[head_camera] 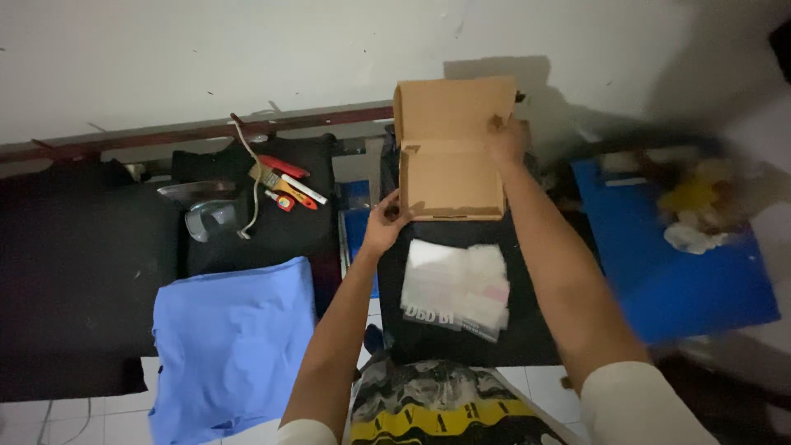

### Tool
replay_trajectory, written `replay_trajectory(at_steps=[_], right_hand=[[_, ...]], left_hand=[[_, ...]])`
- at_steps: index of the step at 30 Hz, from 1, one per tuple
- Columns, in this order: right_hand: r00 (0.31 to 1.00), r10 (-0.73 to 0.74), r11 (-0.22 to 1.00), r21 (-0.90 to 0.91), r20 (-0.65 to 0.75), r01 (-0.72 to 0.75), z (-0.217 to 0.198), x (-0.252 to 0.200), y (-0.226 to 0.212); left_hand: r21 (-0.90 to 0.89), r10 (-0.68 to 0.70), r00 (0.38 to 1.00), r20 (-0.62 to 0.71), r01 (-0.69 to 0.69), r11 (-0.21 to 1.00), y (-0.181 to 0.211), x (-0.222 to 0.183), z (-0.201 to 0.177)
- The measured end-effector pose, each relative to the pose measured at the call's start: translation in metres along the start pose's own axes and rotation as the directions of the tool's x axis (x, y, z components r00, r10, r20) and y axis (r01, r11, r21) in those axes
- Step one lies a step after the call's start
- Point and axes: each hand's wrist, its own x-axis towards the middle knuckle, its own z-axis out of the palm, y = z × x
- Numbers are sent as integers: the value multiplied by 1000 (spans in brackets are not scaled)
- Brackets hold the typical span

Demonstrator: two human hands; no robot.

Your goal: The person folds a shirt, opens cardboard boxes, and packs tools, stickers, and plastic packets into the boxes by hand.

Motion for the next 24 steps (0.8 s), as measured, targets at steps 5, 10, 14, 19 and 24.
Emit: replay_trajectory(at_steps=[5,10,14,19,24], right_hand=[[994,-111,981,-160,9,111,21,5,62],[990,-138,970,-198,33,142,17,-1,10],[990,17,997,-82,140,-6,-3,-39,-68],[962,44,995,79,269,-67,-4,-100,-102],[935,215,961,-234,283,-150,8,-131,-60]], left_hand=[[-228,20,998,58,-7,974,-25,7,3],[-209,-5,997,76,21,978,-19,5,-4],[-218,7,993,115,19,976,2,-10,-7],[-538,-122,990,76,144,831,16,-25,-22],[-484,-68,998,-17,52,873,13,-40,-42]])
